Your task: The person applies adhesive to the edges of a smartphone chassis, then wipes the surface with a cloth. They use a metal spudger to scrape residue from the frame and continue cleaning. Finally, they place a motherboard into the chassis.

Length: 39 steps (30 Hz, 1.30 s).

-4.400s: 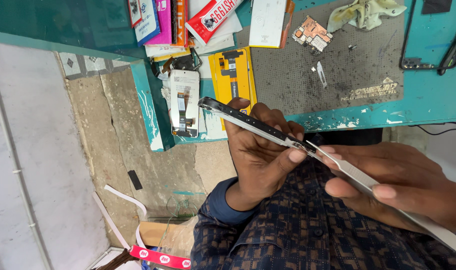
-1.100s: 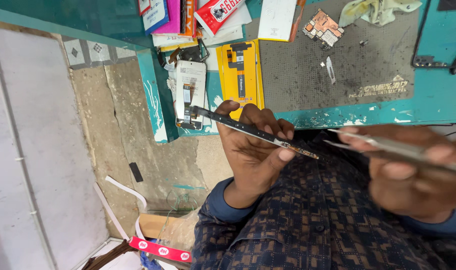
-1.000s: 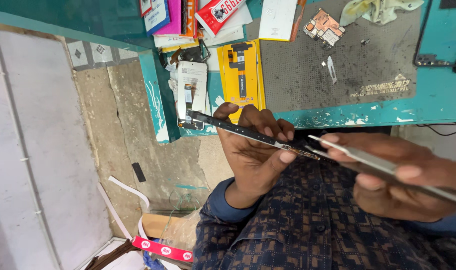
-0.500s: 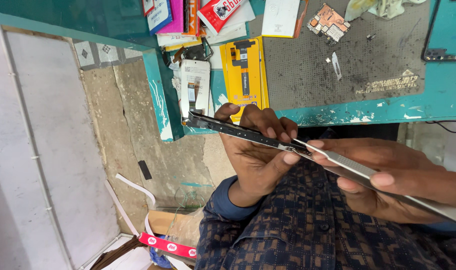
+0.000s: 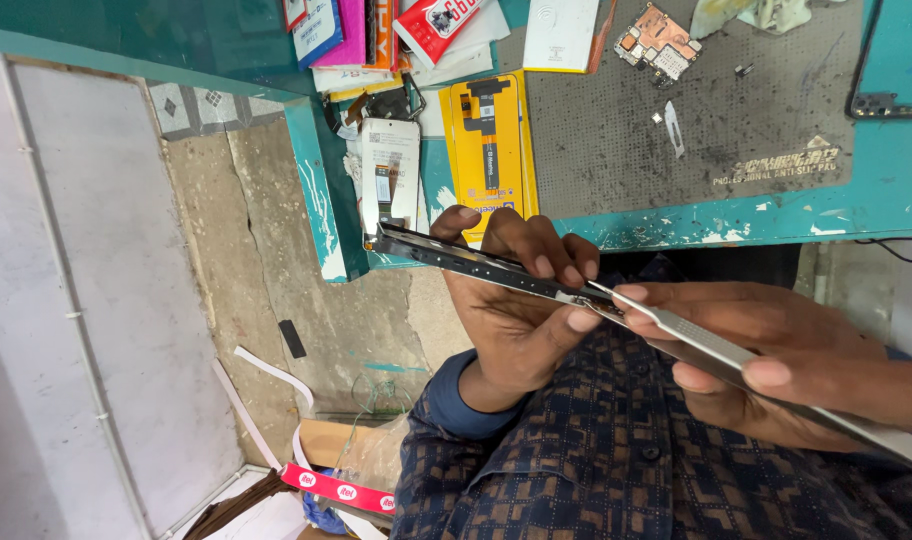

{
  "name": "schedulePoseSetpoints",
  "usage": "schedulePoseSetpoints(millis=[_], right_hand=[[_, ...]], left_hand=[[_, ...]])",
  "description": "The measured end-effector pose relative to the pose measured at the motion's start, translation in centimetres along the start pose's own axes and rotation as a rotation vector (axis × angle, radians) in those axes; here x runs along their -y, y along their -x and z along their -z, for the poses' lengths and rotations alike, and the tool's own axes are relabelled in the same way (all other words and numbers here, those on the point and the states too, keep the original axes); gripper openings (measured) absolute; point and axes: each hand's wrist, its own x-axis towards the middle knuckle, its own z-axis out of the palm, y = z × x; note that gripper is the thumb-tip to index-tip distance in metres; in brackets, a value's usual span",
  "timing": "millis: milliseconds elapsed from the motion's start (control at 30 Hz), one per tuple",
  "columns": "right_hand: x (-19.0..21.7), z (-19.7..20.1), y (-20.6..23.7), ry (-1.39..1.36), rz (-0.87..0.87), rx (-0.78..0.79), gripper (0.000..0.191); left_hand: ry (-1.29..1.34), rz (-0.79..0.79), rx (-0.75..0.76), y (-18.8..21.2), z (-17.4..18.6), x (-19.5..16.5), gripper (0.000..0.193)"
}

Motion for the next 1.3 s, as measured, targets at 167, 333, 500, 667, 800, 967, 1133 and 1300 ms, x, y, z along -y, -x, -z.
schedulePoseSetpoints(millis=[167, 333, 500, 667, 800, 967, 1133, 1300], right_hand=[[0.7, -0.1, -0.3, 0.015, -0.027, 0.020, 0.046], [0.6, -0.8, 0.4, -0.143, -0.087, -0.017, 0.044], [0.2, -0.6, 0.8, -0.035, -0.056, 0.000, 0.042], [0.1, -0.3, 0.5, 0.000, -0.125, 0.090, 0.048], [0.1, -0.3, 0.3, 0.087, -0.071, 0.094, 0.048], [0.2, -0.3, 0.2, 0.009, -0.048, 0.056, 0.046], [0.5, -0.2, 0.2, 0.047, -0.040, 0.037, 0.045], [0.7, -0.3, 0.0, 0.083, -0.007, 0.001, 0.044]], left_hand=[[-0.002, 0.000, 0.004, 0.0, 0.0, 0.0, 0.090], [-0.010, 0.005, 0.010, 0.1, 0.0, -0.1, 0.090], [-0.011, 0.007, 0.014, 0.1, 0.0, -0.1, 0.090], [-0.004, 0.014, 0.009, 0.2, 0.0, -0.1, 0.091], [0.010, 0.013, -0.002, 0.3, 0.0, 0.0, 0.091], [0.003, 0.010, 0.008, 0.2, 0.0, 0.0, 0.089], [0.001, 0.014, 0.011, 0.3, 0.1, -0.1, 0.090], [0.002, 0.014, 0.004, 0.2, 0.0, 0.0, 0.091]])
